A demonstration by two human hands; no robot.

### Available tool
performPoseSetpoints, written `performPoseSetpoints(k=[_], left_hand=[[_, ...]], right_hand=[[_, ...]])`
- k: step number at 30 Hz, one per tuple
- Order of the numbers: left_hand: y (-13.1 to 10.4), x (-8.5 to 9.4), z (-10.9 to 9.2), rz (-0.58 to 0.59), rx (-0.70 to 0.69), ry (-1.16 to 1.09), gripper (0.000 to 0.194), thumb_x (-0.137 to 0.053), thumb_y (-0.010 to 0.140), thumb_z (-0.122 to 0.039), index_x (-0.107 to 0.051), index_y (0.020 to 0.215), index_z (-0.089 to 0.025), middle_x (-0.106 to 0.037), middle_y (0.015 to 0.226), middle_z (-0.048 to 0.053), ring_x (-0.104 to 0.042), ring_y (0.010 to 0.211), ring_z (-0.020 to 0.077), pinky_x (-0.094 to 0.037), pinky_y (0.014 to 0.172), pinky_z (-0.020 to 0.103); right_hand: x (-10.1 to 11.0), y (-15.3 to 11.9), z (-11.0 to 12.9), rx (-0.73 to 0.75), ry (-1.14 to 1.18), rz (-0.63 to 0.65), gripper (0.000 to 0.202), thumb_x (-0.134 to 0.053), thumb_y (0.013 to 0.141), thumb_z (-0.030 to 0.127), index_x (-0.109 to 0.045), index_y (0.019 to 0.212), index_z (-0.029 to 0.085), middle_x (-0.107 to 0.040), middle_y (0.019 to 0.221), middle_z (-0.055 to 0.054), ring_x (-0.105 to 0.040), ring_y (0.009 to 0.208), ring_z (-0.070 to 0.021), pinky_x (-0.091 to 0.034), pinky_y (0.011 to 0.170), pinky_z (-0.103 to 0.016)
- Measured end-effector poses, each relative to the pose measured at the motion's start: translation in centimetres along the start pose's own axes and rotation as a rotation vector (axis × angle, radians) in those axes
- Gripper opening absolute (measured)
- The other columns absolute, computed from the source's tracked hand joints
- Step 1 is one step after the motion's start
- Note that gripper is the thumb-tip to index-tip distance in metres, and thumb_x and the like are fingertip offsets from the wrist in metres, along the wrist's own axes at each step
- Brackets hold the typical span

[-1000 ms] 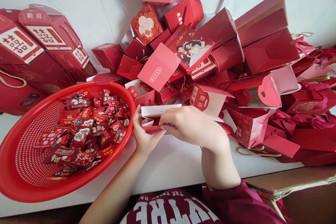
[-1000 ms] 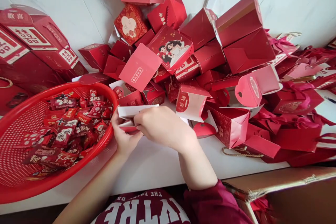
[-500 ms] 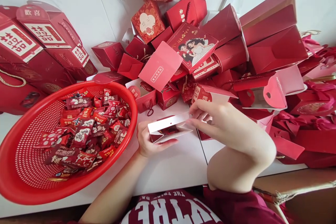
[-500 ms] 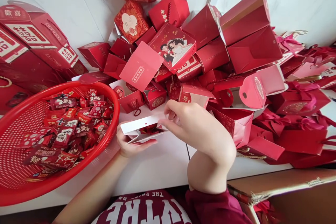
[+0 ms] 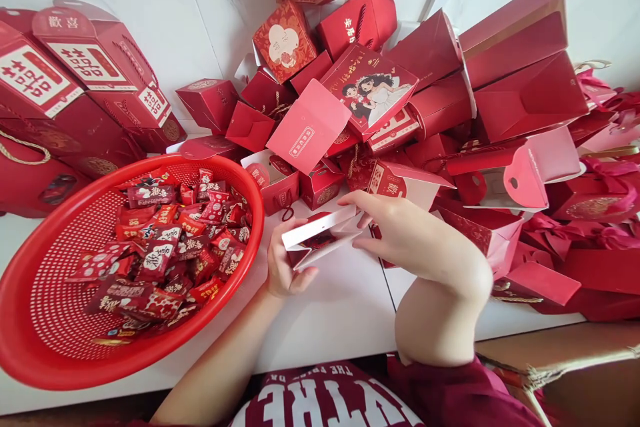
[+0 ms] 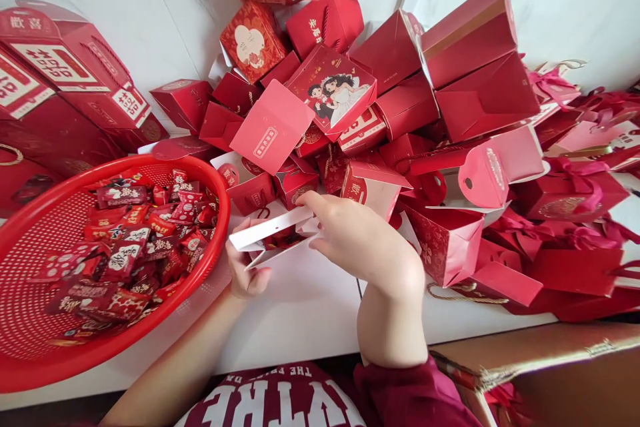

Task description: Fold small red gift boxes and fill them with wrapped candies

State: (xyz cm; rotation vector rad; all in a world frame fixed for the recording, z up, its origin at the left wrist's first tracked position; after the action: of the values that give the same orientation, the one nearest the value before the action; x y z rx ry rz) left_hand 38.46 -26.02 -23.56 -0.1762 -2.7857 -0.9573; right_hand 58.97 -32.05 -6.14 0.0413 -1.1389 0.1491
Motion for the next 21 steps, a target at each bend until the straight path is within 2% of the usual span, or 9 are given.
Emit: performPoseSetpoints(k=[2, 5, 8, 13, 15, 18, 21], left_hand=[[0.3, -0.3, 0.1, 0.013, 0.049, -0.111, 0.070, -0.054, 0.087, -0.065, -0.050, 0.136, -0.015, -0.062, 0.119, 0.017, -0.065, 0.107, 0.0317, -0.054, 0.090, 0.046], [1.1, -0.4, 0.4, -0.020, 0.194, -0.180, 0.048, -0.047, 0.096, -0.056, -0.059, 0.123, -0.017, -0.065, 0.116, 0.014, -0.065, 0.103, 0.0261, -0.055, 0.087, 0.038], [2.1, -0.2, 0.4, -0.032, 0.380, -0.293, 0.048, -0.052, 0.093, -0.061, -0.064, 0.108, -0.017, -0.068, 0.112, 0.012, -0.066, 0.099, 0.0240, -0.057, 0.082, 0.033], [2.9, -0.2, -1.4, -0.058, 0.568, -0.550, 0.050, -0.064, 0.085, -0.062, -0.067, 0.106, -0.016, -0.072, 0.105, 0.010, -0.069, 0.100, 0.0245, -0.058, 0.085, 0.034], [2.9, -0.4, -2.4, -0.027, 0.674, -0.671, 0.048, -0.067, 0.085, -0.057, -0.068, 0.107, -0.015, -0.073, 0.103, 0.010, -0.070, 0.100, 0.0252, -0.058, 0.086, 0.035], [2.7, -0.8, -3.4, 0.069, 0.796, -0.802, 0.047, -0.072, 0.082, -0.052, -0.069, 0.108, -0.013, -0.074, 0.101, 0.011, -0.071, 0.098, 0.0267, -0.059, 0.086, 0.037], [2.7, -0.6, -3.7, 0.087, 0.841, -0.826, 0.044, -0.075, 0.079, -0.049, -0.070, 0.103, -0.013, -0.075, 0.096, 0.010, -0.072, 0.093, 0.0265, -0.060, 0.081, 0.036]], right_hand=[[-0.4, 1.2, -0.2, -0.028, 0.013, -0.011, 0.030, -0.058, 0.088, 0.014, -0.056, 0.117, 0.021, -0.073, 0.103, -0.006, -0.069, 0.092, -0.0231, -0.046, 0.072, -0.029], [-1.2, 2.9, -0.8, -0.037, 0.041, -0.026, 0.017, -0.056, 0.092, 0.021, -0.054, 0.109, 0.021, -0.072, 0.098, -0.007, -0.067, 0.087, -0.0229, -0.042, 0.066, -0.028], [-1.7, 4.0, -1.1, -0.041, 0.059, -0.005, 0.010, -0.052, 0.095, 0.022, -0.052, 0.105, 0.021, -0.070, 0.089, -0.006, -0.065, 0.076, -0.0215, -0.038, 0.060, -0.027], [-1.1, 3.6, -0.8, 0.061, 0.172, -0.063, 0.023, -0.049, 0.094, 0.018, -0.054, 0.116, 0.022, -0.070, 0.089, -0.003, -0.064, 0.078, -0.0197, -0.040, 0.065, -0.027], [-0.7, 3.3, -0.7, 0.090, 0.237, -0.088, 0.025, -0.049, 0.094, 0.018, -0.055, 0.118, 0.023, -0.069, 0.084, 0.000, -0.063, 0.076, -0.0179, -0.040, 0.066, -0.026], [-0.4, 3.0, -0.8, 0.081, 0.273, -0.117, 0.021, -0.048, 0.095, 0.021, -0.061, 0.111, 0.023, -0.066, 0.075, 0.003, -0.059, 0.069, -0.0150, -0.039, 0.062, -0.025], [-0.4, 3.0, -0.8, 0.148, 0.299, -0.096, 0.023, -0.045, 0.097, 0.022, -0.067, 0.105, 0.023, -0.071, 0.086, 0.002, -0.061, 0.074, -0.0133, -0.043, 0.067, -0.025]])
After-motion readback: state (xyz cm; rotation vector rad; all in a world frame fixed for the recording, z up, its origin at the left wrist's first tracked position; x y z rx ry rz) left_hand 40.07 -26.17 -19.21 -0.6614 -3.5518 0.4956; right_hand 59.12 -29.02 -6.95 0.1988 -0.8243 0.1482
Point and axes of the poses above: each hand's wrist, its own y-axis towards the middle knuckle, its own x-axis out of the back of the hand, z = x × y, the point moved 1 cm from there along y, towards the middle knuckle
